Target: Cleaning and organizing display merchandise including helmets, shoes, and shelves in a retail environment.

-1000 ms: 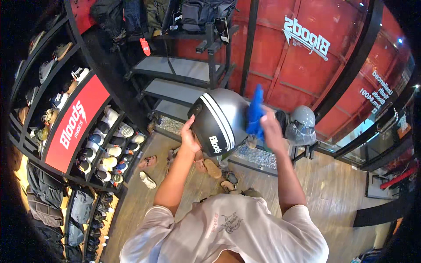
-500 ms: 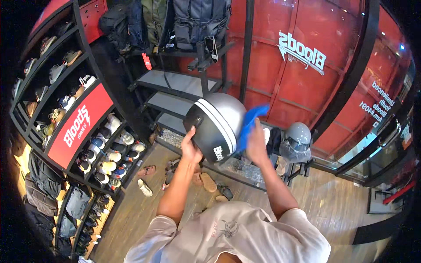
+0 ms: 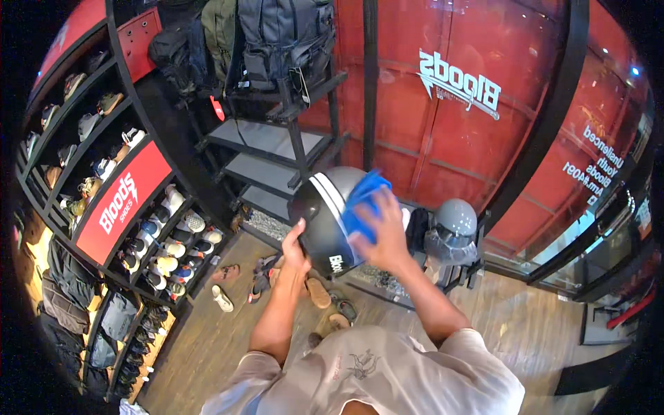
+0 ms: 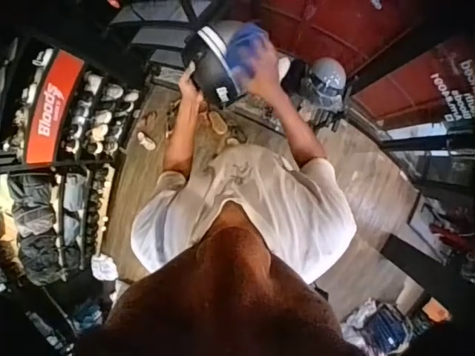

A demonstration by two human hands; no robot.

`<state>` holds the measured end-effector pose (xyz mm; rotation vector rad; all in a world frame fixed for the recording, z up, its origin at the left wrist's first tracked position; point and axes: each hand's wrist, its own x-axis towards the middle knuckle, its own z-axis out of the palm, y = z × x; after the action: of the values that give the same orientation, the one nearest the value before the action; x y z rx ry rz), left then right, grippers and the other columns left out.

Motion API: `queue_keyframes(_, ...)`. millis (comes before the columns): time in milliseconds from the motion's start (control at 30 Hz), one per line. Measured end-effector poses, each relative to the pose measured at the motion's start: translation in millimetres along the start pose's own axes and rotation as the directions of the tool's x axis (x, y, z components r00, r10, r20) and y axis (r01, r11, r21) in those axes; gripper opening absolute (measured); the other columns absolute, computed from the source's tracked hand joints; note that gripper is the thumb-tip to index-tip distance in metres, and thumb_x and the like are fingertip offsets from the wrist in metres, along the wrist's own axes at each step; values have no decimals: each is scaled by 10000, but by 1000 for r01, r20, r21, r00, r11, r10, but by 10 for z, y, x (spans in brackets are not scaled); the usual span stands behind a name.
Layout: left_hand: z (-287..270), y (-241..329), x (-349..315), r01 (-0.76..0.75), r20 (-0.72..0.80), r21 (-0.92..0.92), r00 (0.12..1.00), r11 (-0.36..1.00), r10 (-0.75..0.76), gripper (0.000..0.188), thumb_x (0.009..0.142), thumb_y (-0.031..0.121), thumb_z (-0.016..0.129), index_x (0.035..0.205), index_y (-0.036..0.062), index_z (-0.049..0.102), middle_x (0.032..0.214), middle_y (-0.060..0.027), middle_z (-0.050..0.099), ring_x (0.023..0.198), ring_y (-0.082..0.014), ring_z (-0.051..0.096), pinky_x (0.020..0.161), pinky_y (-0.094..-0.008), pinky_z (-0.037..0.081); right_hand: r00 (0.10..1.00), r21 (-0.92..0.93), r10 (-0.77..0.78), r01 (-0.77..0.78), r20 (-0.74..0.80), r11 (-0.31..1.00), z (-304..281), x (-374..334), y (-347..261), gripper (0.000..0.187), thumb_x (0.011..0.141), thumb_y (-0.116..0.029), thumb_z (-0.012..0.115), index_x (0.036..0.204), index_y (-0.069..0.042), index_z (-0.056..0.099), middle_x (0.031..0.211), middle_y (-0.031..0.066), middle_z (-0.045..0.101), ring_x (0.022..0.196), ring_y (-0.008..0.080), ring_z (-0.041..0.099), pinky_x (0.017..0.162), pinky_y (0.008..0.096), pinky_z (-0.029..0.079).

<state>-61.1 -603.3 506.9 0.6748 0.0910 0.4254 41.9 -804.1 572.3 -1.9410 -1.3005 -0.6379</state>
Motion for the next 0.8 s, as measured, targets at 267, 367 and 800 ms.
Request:
queue_keyframes(267,120,-258,-106,86,-16,152,996,985,-84,530,815,186,653,1297,26,503,1219,-104,600,1125,-259,575,998,-408,442,891,429,389,-454,233,781,188,67,844,462,970,-384,477,1283,-58,573,1348,220,515,1281,336,469,1081,404,346)
queue_keyframes(367,-128,-317,-212,-24,-41,262,999,965,36,538,805,174,661,1298,39,495,1196,-95,591,1068,-241,583,979,-392,445,977,-13,-104,109,187,994,-72,353,-290,404,876,-417,573,1164,-148,660,1292,161,563,1234,411,476,1037,495,374)
queue_keyframes(800,-449,-60,-364,-28,122,830,984,557,-133,540,819,216,666,1288,3,502,1283,-132,542,1162,-228,510,1017,-366,382,931,64,-61,40,361,997,274,429,-567,456,870,-473,563,1192,-161,649,1299,114,576,1217,343,508,1057,439,357)
